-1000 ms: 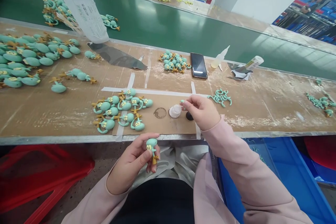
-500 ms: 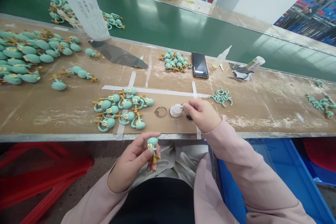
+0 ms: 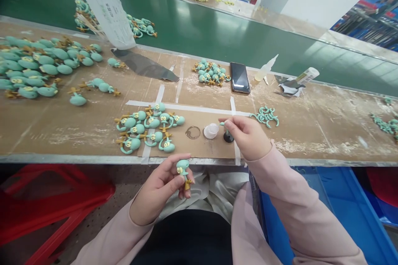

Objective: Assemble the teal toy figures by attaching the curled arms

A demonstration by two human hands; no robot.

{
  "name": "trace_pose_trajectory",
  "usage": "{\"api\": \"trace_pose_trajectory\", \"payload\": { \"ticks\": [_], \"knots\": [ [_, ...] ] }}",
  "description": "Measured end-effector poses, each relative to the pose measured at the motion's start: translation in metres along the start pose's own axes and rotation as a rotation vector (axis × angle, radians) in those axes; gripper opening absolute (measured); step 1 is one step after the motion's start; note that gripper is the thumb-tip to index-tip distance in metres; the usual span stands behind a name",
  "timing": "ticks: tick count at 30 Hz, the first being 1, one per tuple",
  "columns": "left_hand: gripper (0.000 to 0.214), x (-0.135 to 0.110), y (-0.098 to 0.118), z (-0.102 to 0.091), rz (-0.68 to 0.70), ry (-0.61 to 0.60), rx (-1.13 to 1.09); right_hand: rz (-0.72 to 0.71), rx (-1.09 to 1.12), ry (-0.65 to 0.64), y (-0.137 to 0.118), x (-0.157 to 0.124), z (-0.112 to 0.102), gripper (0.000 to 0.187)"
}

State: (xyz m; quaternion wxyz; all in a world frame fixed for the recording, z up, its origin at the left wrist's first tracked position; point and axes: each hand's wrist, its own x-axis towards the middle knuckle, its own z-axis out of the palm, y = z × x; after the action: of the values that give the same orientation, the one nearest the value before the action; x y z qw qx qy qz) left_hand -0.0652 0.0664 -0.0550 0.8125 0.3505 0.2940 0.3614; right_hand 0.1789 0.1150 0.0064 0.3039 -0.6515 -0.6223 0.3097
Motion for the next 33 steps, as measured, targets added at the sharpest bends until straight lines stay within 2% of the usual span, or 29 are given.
{"api": "trace_pose_trajectory", "payload": {
  "ticks": [3, 6, 10, 12, 14, 19, 23, 33],
  "knots": [
    [0.041, 0.000, 0.004, 0.004, 0.037, 0.037, -0.008, -0.060, 0.096, 0.122, -0.005, -0.016, 0.007, 0.030],
    [0.036, 0.002, 0.006, 0.009, 0.075, 0.076, -0.024, -0.056, 0.361, 0.164, -0.009, -0.037, 0.029, 0.027],
    [0.033, 0.003, 0.006, 0.015, 0.132, 0.059, -0.067, 0.064, 0.834, 0.052, -0.024, -0.062, 0.064, 0.023],
    [0.033, 0.003, 0.005, 0.020, 0.149, 0.049, -0.085, 0.146, 1.015, -0.051, -0.034, -0.069, 0.073, 0.026],
    [0.034, 0.002, 0.005, 0.024, 0.155, 0.054, -0.093, 0.189, 1.118, -0.086, -0.041, -0.073, 0.076, 0.029],
    [0.034, 0.001, 0.004, 0.035, 0.186, 0.083, -0.107, 0.142, 1.170, -0.025, -0.040, -0.079, 0.075, 0.023],
    [0.035, 0.000, 0.005, 0.041, 0.168, 0.099, -0.131, 0.090, 1.118, 0.016, -0.035, -0.083, 0.077, 0.024],
    [0.034, -0.001, 0.004, 0.044, 0.162, 0.069, -0.139, 0.005, 1.003, 0.029, -0.035, -0.088, 0.075, 0.024]
  ]
}}
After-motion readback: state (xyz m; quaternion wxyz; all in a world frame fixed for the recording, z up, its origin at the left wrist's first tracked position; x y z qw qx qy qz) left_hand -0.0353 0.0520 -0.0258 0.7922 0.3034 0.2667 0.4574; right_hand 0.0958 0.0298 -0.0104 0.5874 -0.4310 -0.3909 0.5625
